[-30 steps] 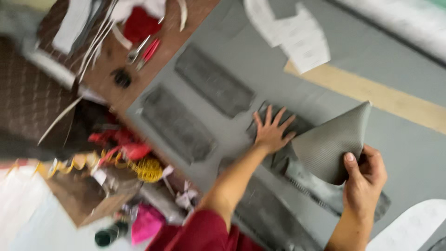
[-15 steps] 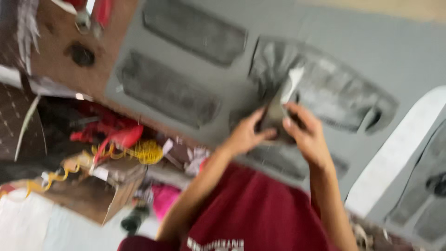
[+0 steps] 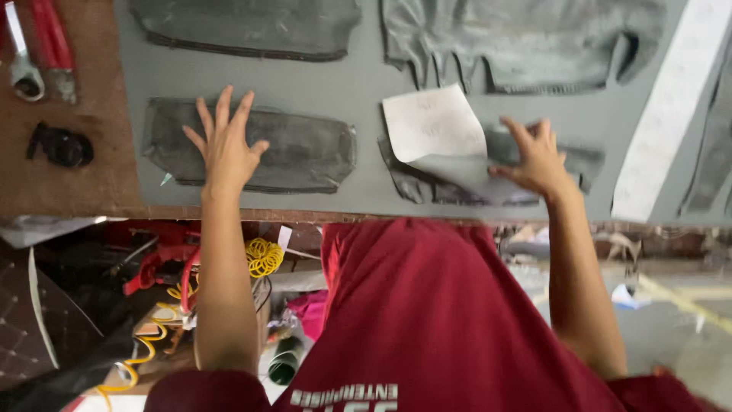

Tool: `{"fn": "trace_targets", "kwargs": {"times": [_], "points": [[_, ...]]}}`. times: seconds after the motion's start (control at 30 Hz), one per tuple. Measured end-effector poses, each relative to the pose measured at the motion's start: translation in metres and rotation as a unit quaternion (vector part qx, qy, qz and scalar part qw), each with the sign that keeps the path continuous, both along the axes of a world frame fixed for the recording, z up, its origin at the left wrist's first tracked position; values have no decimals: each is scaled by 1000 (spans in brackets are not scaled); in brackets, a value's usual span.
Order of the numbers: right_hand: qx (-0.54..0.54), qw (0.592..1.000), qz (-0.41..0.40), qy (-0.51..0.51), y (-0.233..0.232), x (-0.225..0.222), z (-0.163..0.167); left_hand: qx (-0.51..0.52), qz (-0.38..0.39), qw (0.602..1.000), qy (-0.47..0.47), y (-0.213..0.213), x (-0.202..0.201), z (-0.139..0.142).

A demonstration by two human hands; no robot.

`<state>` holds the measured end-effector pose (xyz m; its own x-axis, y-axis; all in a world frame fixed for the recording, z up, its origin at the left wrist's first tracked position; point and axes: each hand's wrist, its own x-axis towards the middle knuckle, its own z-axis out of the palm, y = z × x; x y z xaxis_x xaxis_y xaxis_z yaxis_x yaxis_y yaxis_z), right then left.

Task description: The person lays a gray leather sheet on the cutting table, positions paper pattern strips and cut leather pieces on it, and cuts out leather pieces with scissors. They stack and arrange the cut pieces in rows on the table, then continue cutting additional pieces along the pattern edges.

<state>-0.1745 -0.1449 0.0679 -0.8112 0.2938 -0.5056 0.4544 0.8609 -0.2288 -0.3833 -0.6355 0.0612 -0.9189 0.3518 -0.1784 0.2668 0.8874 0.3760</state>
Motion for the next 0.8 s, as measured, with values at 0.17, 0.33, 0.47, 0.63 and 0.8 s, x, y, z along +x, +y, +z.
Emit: {"fn": "trace_targets", "kwargs": {"times": [0.17,0.33,0.47,0.63,0.8], "points": [[72,997,10,-17,-10,-16,-15,-37,-81,996,-30,3,-13,1],[31,997,66,28,-23,-15,-7,-42,-148,987,-54,10,-34,28],[-78,988,77,110,-1,-31,28,36,-198,979,-11,30,-94,45],[11,980,99,175,47,-113,55,32,-234,972,20,80,-192,32],[83,993,19,81,76,-197,39,-66,-245,967,32,109,-230,9]]}}
